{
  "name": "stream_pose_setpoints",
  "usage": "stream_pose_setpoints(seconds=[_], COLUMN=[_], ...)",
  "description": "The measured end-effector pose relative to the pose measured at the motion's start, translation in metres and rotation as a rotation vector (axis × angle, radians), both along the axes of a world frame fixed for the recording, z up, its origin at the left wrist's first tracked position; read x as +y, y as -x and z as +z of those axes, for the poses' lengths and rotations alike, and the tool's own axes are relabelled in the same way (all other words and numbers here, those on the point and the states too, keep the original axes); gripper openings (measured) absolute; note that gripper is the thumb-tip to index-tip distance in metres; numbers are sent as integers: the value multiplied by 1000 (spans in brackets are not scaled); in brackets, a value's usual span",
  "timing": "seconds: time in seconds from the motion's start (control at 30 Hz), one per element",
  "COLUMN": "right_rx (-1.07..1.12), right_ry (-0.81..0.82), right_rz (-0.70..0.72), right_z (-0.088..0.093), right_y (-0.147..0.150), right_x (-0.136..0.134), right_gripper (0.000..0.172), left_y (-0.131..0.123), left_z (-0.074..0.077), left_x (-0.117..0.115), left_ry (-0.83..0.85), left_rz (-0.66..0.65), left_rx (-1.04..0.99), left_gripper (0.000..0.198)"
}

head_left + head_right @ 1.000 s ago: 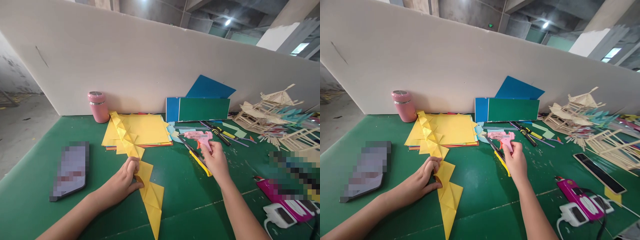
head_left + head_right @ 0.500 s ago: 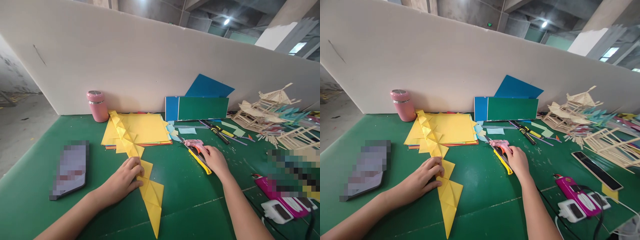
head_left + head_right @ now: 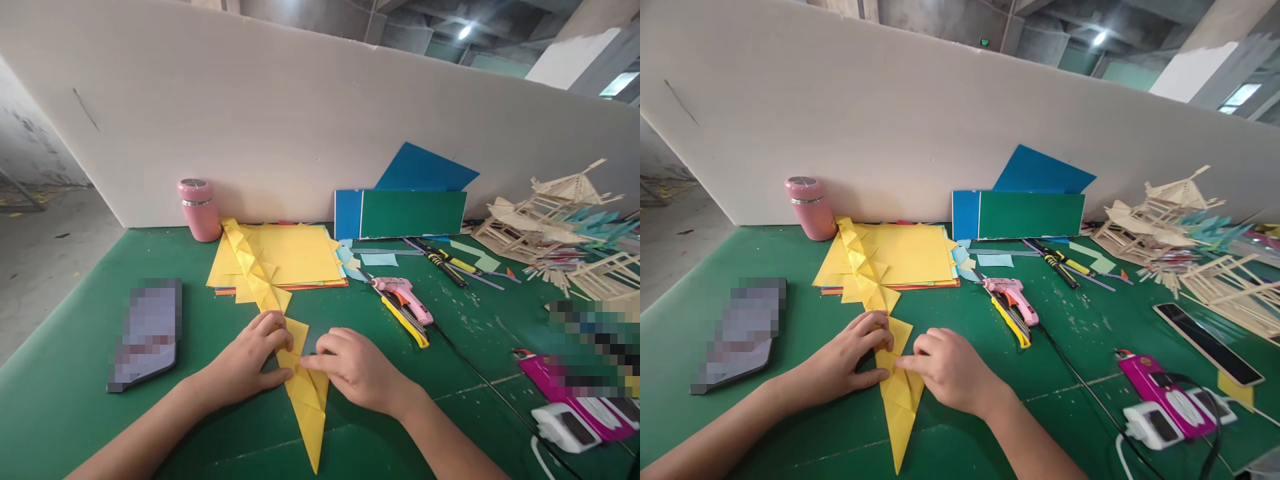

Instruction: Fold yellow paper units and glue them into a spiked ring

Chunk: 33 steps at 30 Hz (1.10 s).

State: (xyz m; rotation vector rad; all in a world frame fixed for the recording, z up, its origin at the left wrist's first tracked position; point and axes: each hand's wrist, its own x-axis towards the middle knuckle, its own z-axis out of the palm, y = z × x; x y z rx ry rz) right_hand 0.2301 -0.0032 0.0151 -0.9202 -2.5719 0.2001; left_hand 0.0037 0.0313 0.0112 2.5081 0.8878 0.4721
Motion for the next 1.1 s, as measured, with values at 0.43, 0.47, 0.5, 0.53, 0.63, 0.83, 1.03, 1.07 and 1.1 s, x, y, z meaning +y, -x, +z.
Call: stream_pose_setpoints(seconds=[0.43, 0.47, 0.5, 0.53, 0.63, 0.83, 1.03, 1.07, 1.1], right_rx=[-92, -64, -27, 10, 53, -8, 18, 34, 53], right_ry=[28, 11, -9, -30, -54, -5, 21, 6, -11], right_rz=[-23, -26, -30, -36, -43, -77, -57, -58, -59], right_z=[-5, -7, -7, -8, -9, -6, -8, -9, -10], right_y=[10, 10, 11, 11, 13, 21, 21, 20, 20], right_x=[-1, -1, -1, -1, -1, -4, -5, -6, -6], right_gripper=[31, 30, 30, 31, 30, 24, 20, 20, 20], left_y=[-1, -1, -1, -1, -2, -2, -3, -3, -3], left_z=[-3, -3, -3, -3, -4, -4, -2, -2, -2], left_x=[0, 0, 0, 0, -1, -2, -3, -3, -4], left_ry=[-25, -24, -23, -21, -26, -48, -72, -76, -82], left_rz=[1, 3, 5, 6, 12, 17, 24, 29, 34], left_rx=[-12, -7, -3, 1, 4, -11, 9, 12, 13], left_gripper=[22, 23, 24, 25, 28, 25, 26, 26, 26])
